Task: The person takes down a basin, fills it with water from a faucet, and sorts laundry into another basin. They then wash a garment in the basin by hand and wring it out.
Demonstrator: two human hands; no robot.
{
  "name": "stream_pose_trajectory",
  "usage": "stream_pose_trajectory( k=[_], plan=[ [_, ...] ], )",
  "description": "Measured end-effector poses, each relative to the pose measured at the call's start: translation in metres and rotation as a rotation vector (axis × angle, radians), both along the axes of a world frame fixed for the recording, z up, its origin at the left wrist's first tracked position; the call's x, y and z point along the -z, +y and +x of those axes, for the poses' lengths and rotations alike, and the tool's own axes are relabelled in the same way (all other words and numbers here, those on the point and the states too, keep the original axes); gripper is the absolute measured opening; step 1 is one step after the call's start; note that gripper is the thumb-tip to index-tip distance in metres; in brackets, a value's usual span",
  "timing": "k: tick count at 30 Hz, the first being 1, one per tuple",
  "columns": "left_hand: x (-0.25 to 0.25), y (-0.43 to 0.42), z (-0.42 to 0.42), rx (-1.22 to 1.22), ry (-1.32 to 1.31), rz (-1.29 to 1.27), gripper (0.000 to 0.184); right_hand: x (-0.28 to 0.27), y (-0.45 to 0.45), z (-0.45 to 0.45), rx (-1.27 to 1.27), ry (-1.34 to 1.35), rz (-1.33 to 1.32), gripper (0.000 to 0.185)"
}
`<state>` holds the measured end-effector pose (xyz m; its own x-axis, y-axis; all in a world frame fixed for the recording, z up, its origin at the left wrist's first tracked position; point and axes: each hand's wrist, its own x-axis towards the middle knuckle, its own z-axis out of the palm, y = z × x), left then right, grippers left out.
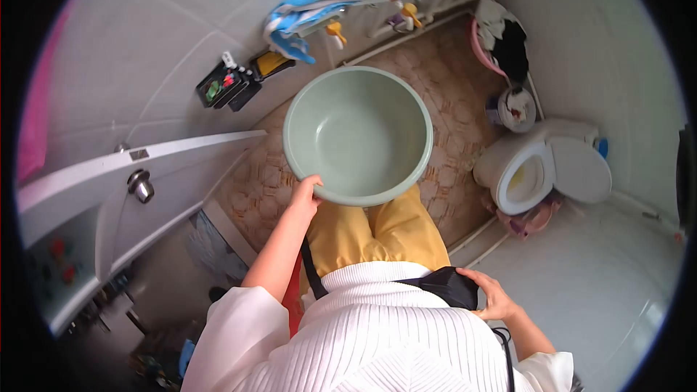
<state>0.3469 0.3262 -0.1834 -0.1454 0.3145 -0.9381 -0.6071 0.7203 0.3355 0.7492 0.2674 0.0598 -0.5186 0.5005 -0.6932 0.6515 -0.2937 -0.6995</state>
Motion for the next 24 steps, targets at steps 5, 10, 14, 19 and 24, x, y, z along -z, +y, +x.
stream_pose_trajectory(
  k=[5,10,14,19,24],
  plan=[
    [0.004,0.018,0.017,0.039,-0.054,-0.047,0.043,0.001,-0.032,0.011,0.129,0.004,-0.052,0.087],
    [0.020,0.018,0.043,-0.004,-0.043,0.027,0.050,0.040,0.006,0.024,0.049,0.274,-0.211,0.069],
    [0.018,0.031,0.080,-0.095,0.007,0.034,0.055,0.094,-0.021,0.039,0.103,0.372,-0.038,0.042],
    [0.018,0.038,0.140,-0.177,0.099,0.032,0.059,0.095,-0.039,0.123,0.146,0.324,-0.105,0.041],
    [0.024,0.064,0.190,-0.254,0.074,0.051,0.054,0.106,-0.056,0.176,0.177,0.379,-0.226,0.046]
  ],
)
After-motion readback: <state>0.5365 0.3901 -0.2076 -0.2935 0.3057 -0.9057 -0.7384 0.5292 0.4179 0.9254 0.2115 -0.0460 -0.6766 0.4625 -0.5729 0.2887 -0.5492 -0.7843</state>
